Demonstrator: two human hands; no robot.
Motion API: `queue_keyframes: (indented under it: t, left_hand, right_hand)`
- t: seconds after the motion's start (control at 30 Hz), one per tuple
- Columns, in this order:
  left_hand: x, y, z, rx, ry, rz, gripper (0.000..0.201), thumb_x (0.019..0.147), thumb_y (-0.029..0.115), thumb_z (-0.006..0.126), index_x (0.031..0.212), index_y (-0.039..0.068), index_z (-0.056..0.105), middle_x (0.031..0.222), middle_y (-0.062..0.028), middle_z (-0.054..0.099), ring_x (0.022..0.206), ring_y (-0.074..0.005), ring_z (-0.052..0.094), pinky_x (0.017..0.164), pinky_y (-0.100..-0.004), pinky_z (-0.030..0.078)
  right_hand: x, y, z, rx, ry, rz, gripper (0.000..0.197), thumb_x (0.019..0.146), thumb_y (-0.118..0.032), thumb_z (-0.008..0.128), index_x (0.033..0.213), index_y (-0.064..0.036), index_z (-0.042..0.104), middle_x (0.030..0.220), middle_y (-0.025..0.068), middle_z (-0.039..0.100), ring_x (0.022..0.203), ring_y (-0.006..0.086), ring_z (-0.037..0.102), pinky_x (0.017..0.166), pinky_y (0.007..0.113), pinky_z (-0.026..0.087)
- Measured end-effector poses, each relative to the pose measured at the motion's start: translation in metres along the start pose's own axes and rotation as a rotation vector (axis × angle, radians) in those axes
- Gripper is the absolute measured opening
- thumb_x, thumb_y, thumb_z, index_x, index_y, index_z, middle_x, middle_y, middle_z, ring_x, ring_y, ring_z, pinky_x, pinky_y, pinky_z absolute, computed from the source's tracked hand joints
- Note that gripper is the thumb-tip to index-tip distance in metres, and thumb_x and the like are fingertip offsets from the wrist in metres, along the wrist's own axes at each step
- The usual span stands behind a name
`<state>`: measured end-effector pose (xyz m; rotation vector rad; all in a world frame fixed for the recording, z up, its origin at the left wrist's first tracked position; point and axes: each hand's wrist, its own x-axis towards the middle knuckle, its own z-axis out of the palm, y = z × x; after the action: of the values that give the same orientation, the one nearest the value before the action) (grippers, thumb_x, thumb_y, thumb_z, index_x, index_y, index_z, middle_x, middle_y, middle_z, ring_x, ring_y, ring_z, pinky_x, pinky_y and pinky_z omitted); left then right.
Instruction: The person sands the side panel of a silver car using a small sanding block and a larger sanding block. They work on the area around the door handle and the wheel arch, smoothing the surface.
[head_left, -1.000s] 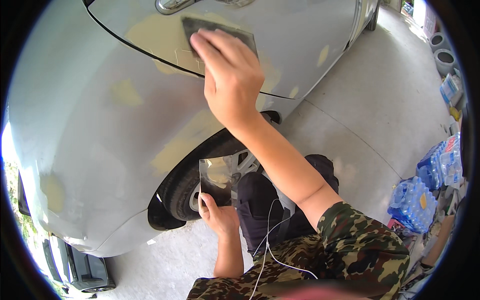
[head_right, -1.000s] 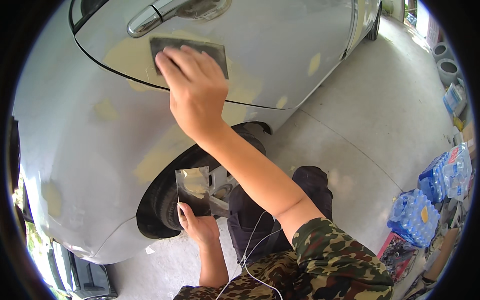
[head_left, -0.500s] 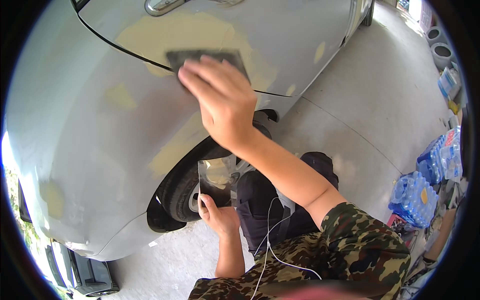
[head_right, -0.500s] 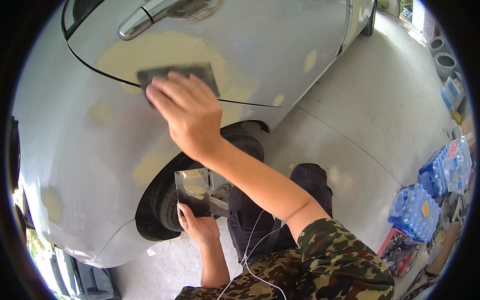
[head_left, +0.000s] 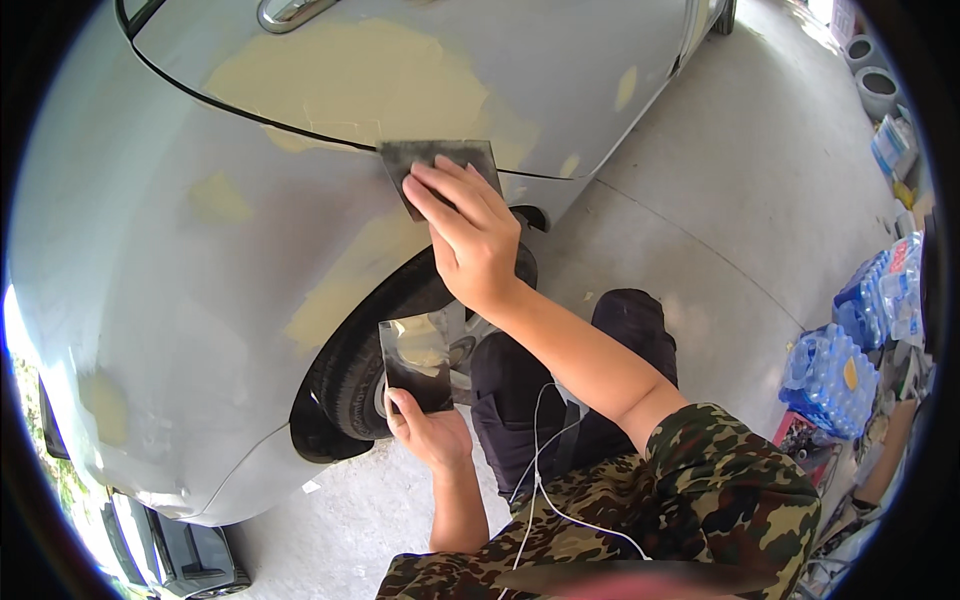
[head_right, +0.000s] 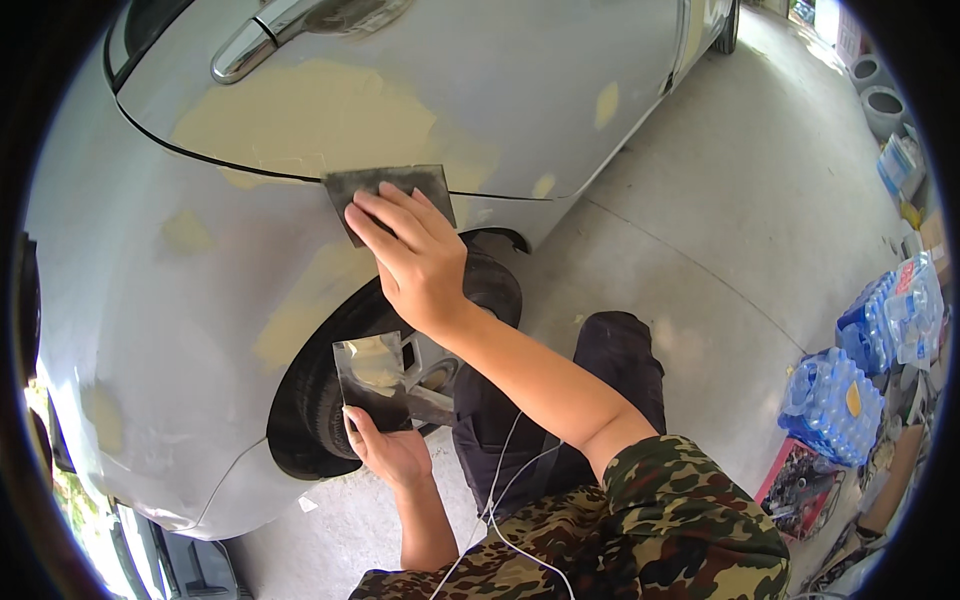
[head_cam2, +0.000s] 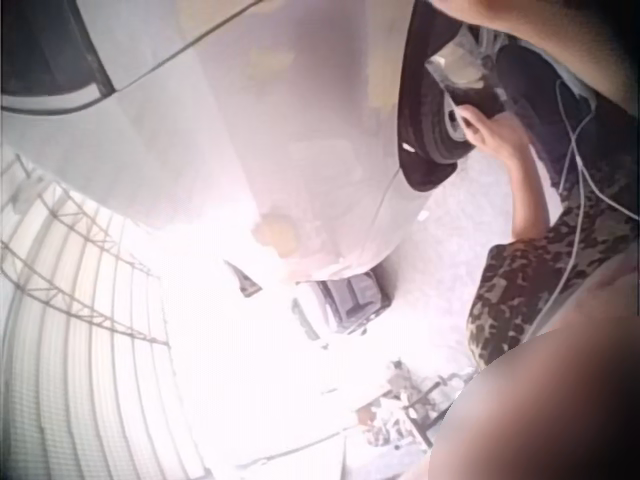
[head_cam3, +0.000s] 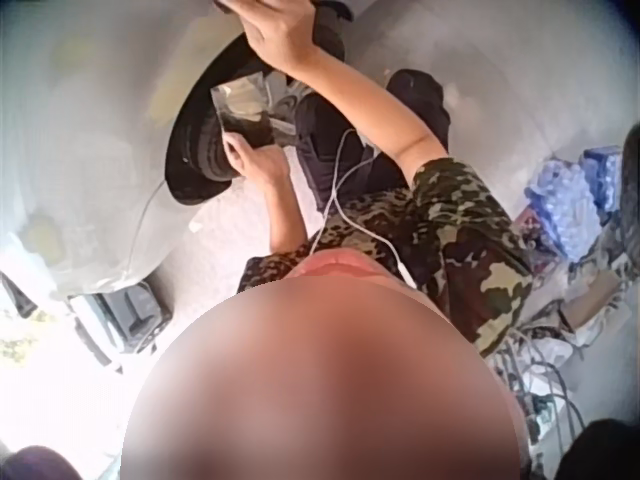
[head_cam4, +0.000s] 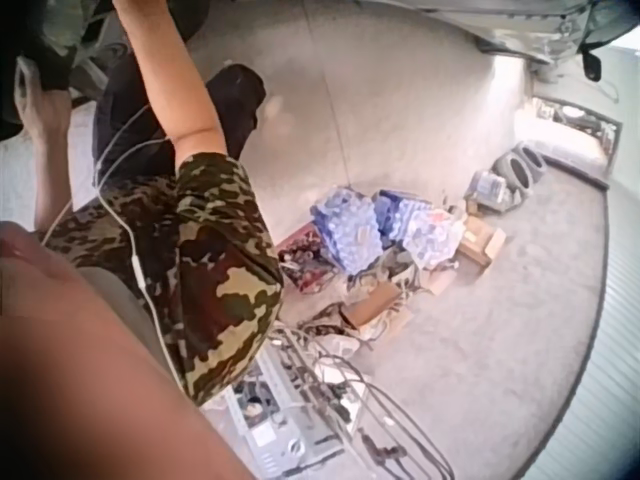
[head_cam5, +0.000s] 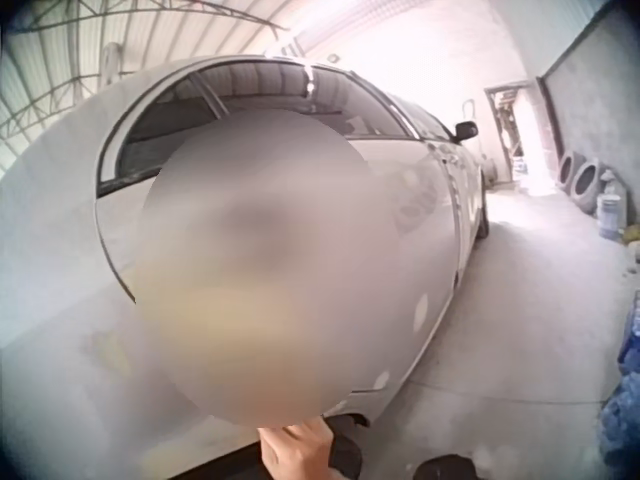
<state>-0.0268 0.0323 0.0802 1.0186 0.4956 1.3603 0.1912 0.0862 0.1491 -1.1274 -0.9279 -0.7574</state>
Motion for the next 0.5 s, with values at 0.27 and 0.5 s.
queue_keyframes:
  t: [0.27, 0.5]
  left_hand:
    - [-0.003, 0.004, 0.002, 0.016, 0.023, -0.004, 0.04, 0.116, 0.033, 0.054, 0.139, 0.001, 0.059, 0.139, -0.0114, 0.066, 0.124, -0.0237, 0.063, 0.108, -0.0417, 0.051]
    - [0.001, -0.003, 0.003, 0.029, 0.049, -0.035, 0.04, 0.117, 0.034, 0.053, 0.139, 0.001, 0.059, 0.138, -0.0108, 0.066, 0.123, -0.0235, 0.064, 0.107, -0.0414, 0.052]
  right_hand:
    - [0.035, 0.04, 0.0, -0.068, 0.167, 0.158, 0.042, 0.086, 0.01, 0.07, 0.123, -0.0065, 0.078, 0.126, 0.0125, 0.075, 0.114, 0.0382, 0.072, 0.094, 0.046, 0.06]
    - [-0.025, 0.014, -0.006, -0.032, -0.015, 0.096, 0.043, 0.085, 0.007, 0.074, 0.123, -0.0096, 0.079, 0.126, 0.0093, 0.076, 0.122, 0.0353, 0.072, 0.104, 0.051, 0.059]
